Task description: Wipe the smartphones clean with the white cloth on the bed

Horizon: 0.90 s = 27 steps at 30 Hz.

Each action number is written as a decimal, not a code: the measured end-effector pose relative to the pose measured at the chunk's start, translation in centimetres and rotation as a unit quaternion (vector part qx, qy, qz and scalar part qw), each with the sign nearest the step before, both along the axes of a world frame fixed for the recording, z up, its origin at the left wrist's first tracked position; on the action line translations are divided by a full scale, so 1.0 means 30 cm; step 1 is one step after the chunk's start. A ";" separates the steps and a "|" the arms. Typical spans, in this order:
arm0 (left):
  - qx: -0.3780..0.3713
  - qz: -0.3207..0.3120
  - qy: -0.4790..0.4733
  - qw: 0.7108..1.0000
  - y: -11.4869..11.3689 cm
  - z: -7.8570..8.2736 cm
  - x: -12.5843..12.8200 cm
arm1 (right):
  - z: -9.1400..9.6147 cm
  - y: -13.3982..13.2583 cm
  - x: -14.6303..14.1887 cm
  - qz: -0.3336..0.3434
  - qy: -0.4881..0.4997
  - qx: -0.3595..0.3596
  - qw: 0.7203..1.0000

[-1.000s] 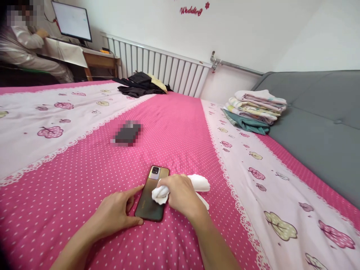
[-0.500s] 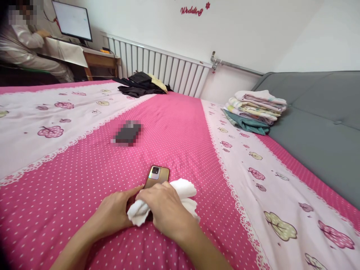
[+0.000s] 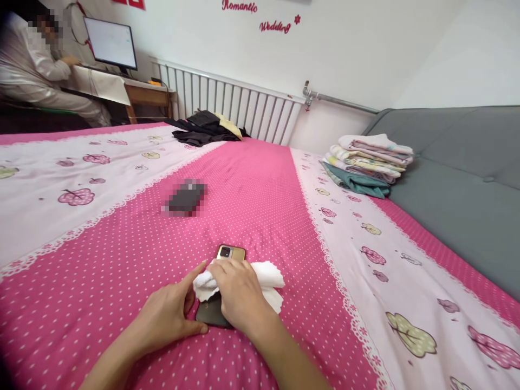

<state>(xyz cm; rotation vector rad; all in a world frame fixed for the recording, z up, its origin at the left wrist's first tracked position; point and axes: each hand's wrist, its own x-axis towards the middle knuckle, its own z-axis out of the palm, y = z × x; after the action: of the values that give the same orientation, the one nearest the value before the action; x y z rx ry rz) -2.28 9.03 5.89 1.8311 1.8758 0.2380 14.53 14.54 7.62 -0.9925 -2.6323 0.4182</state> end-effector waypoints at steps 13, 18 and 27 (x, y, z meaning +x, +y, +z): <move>0.025 -0.013 0.002 1.000 -0.003 -0.018 -0.004 | 0.094 -0.094 0.058 0.062 -0.063 -0.100 0.991; 0.033 -0.015 -0.001 0.999 -0.003 -0.019 -0.008 | 0.134 -0.096 0.099 0.044 -0.118 -0.150 0.981; 0.008 -0.001 -0.002 1.000 -0.001 -0.006 -0.006 | 0.140 -0.072 0.119 -0.064 -0.194 -0.123 0.971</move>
<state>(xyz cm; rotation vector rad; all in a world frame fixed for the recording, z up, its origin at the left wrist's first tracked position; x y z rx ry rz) -2.48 9.00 5.73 1.8425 1.8745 0.2554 18.09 12.38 11.83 -1.4453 -2.8806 0.5824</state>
